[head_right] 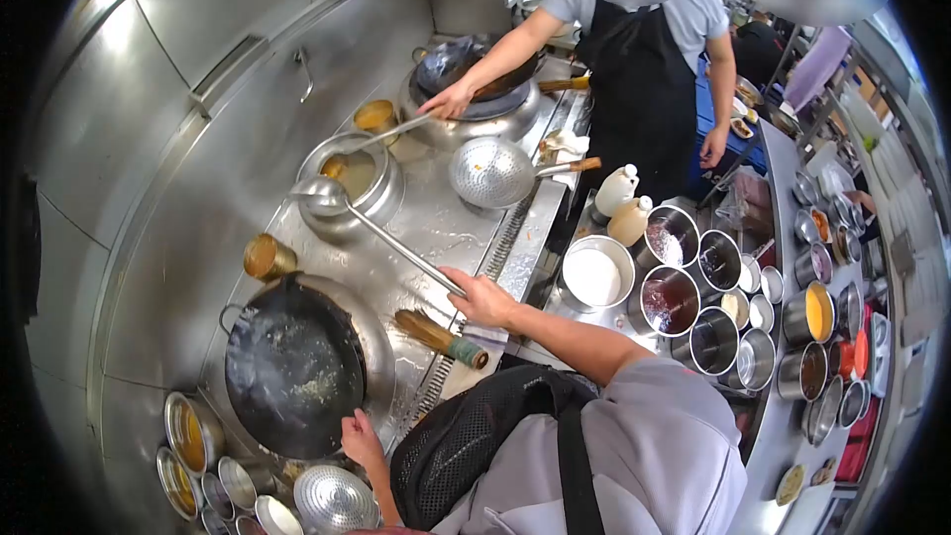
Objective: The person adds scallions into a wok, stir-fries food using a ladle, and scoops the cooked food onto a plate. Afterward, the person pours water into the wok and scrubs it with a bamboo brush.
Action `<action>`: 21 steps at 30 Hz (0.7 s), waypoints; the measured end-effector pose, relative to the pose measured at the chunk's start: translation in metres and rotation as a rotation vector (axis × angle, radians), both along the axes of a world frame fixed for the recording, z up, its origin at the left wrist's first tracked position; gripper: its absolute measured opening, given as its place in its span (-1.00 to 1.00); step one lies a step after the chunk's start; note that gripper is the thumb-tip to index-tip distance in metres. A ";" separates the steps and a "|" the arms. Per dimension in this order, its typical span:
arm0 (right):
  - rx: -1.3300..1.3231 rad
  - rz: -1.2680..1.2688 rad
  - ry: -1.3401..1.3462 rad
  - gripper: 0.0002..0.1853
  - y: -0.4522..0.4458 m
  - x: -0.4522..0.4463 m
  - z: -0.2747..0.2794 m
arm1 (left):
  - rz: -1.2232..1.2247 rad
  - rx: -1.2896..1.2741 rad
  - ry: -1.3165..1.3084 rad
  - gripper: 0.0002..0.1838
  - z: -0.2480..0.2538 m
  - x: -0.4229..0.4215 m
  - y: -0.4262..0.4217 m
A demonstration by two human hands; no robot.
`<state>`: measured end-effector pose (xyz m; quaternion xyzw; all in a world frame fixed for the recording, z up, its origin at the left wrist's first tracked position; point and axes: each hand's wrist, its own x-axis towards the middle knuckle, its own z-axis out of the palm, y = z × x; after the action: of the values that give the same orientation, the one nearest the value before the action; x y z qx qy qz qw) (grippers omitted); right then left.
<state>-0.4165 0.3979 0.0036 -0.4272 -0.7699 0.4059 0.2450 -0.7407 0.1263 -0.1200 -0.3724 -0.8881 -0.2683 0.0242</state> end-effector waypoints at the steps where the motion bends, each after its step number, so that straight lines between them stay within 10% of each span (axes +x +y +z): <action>1: 0.034 -0.017 -0.008 -0.36 -0.005 0.003 0.001 | -0.010 0.015 0.003 -0.53 0.002 0.000 0.000; 21: 0.010 -0.101 0.016 -0.38 0.004 0.010 -0.006 | -0.195 -0.009 0.294 -0.59 0.003 0.000 -0.010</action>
<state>-0.4062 0.4020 -0.0022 -0.4610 -0.7475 0.3925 0.2733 -0.7406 0.1165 -0.1171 -0.4919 -0.8360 -0.2081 0.1259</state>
